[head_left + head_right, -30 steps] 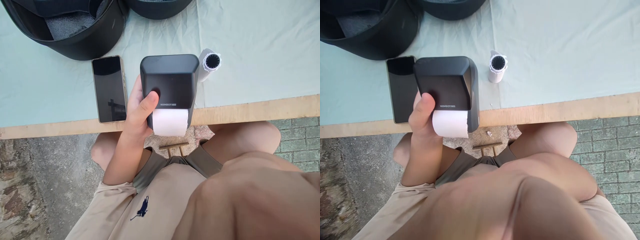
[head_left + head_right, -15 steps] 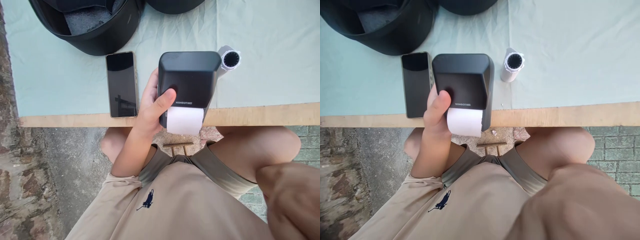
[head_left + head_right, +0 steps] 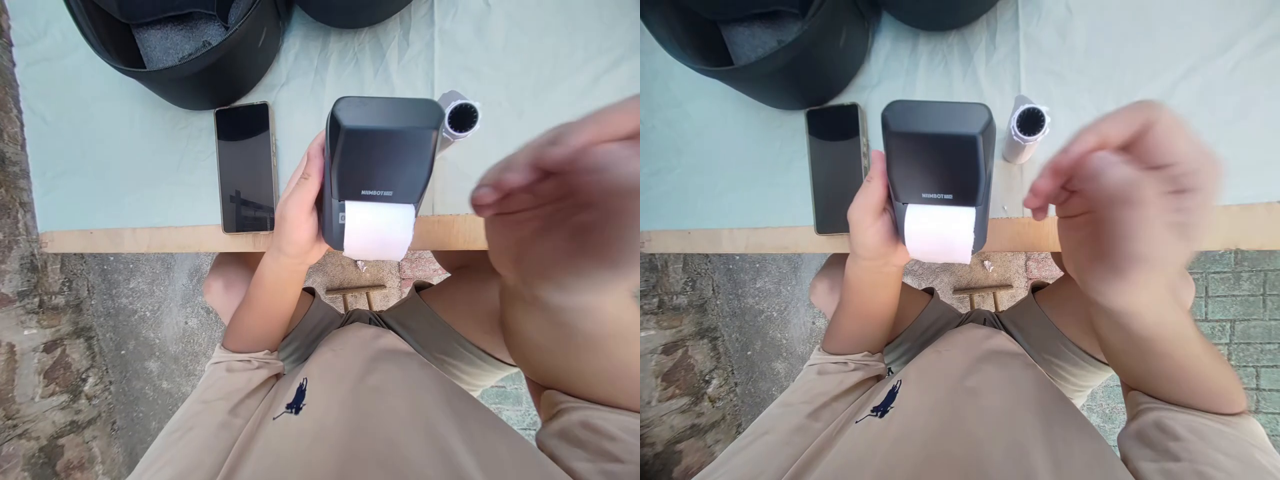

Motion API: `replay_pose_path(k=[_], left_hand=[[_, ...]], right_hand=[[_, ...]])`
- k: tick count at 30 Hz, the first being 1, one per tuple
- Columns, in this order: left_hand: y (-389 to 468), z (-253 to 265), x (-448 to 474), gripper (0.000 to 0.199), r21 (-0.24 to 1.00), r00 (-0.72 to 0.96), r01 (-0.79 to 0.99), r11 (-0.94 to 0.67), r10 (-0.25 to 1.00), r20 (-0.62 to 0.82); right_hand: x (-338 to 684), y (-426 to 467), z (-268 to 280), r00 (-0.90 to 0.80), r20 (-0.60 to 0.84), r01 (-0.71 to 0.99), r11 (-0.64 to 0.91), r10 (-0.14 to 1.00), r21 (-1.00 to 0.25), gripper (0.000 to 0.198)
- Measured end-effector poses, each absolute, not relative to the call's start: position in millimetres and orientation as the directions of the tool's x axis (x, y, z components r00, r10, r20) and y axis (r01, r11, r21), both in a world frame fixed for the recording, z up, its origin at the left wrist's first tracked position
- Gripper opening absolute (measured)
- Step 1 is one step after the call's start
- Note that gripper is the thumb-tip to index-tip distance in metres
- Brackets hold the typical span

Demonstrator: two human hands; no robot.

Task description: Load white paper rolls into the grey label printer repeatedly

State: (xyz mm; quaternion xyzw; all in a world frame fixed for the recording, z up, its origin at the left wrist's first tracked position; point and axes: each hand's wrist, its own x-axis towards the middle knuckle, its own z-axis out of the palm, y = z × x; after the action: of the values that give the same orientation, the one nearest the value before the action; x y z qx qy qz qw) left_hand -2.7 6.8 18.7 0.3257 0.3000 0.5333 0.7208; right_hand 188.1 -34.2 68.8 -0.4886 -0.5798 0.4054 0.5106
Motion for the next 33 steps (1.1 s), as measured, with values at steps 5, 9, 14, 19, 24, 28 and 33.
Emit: replay_pose_path(k=[5,9,14,19,24,28,33], left_hand=[[5,14,-3,0.038,0.868,0.157,-0.464,0.176,0.981,-0.115],[4,11,-4,0.038,0.88,0.137,-0.455,0.137,0.987,-0.082],[5,16,-4,0.034,0.868,0.149,-0.467,0.169,0.983,-0.111],[7,24,-1,0.035,0.814,0.232,-0.536,0.225,0.966,-0.114],[11,14,1,0.032,0.774,0.345,-0.601,0.199,0.938,0.027],[10,12,1,0.036,0.806,0.339,-0.553,0.21,0.941,-0.013],[4,26,-1,0.029,0.777,0.375,-0.568,0.272,0.926,-0.051]], right_hand=[[168,-23,57,-0.086,0.173,0.233,0.189,0.981,-0.954,0.028],[168,-25,54,-0.122,0.174,0.238,0.199,0.977,-0.951,0.03],[167,-23,56,-0.166,0.16,0.231,0.196,0.973,-0.953,0.037],[169,-19,59,-0.119,0.181,0.324,0.21,0.976,-0.923,0.043],[165,-13,80,-0.004,0.281,0.401,0.259,0.96,-0.879,0.023],[156,-6,101,0.063,0.271,0.421,0.221,0.96,-0.88,0.019],[157,-2,101,0.012,0.3,0.47,0.26,0.954,-0.844,0.015]])
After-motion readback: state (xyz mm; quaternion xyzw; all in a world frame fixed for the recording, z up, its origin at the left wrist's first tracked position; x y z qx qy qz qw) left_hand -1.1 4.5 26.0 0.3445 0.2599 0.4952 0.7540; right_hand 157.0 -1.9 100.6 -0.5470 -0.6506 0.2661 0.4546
